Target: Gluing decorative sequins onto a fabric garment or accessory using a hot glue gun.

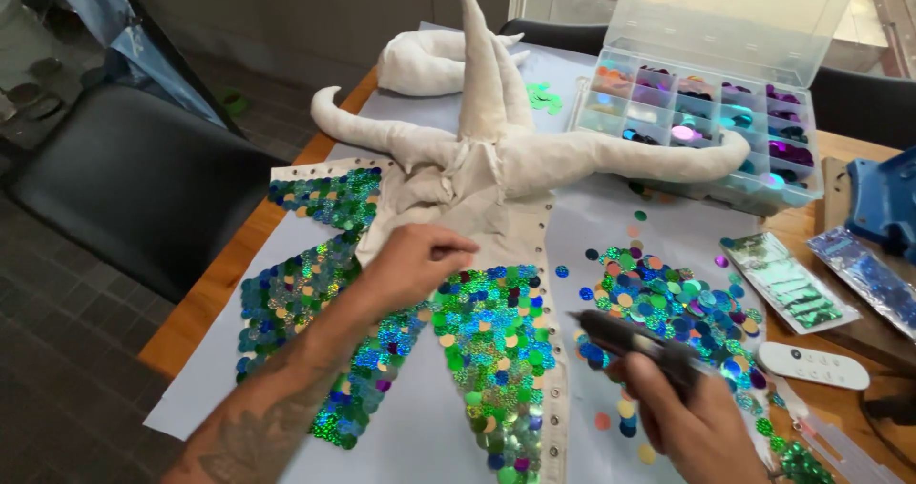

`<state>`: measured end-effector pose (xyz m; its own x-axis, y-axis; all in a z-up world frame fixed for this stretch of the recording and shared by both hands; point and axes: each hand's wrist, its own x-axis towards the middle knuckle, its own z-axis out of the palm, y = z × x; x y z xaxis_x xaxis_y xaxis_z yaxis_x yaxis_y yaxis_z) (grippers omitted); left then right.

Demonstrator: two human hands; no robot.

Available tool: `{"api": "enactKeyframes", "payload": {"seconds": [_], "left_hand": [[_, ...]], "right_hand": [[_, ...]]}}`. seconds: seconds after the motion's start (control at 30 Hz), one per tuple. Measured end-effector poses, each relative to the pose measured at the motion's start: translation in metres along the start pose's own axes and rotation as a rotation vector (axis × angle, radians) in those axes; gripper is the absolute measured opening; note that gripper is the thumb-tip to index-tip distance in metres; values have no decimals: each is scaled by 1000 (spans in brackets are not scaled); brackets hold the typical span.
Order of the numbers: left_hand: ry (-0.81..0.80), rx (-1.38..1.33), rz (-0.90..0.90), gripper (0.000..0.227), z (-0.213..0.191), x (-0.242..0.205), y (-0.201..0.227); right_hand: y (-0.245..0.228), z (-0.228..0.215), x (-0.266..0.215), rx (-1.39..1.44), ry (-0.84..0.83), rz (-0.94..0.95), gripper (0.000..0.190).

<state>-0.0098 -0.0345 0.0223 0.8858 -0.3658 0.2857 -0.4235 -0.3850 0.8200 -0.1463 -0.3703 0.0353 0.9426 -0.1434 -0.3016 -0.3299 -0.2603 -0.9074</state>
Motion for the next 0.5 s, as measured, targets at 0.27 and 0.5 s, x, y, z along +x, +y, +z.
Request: {"api": "enactKeyframes", "payload": {"seconds": [0.27,0.5], "left_hand": [[-53,92,-350,16,-31,-16,-39],[-119,-45,-458,12,-40,-13,-39]], "right_hand": [[-75,92,48,-373,-276,-285,52],[-94,134,75,-617,-292,-110,65]]}}
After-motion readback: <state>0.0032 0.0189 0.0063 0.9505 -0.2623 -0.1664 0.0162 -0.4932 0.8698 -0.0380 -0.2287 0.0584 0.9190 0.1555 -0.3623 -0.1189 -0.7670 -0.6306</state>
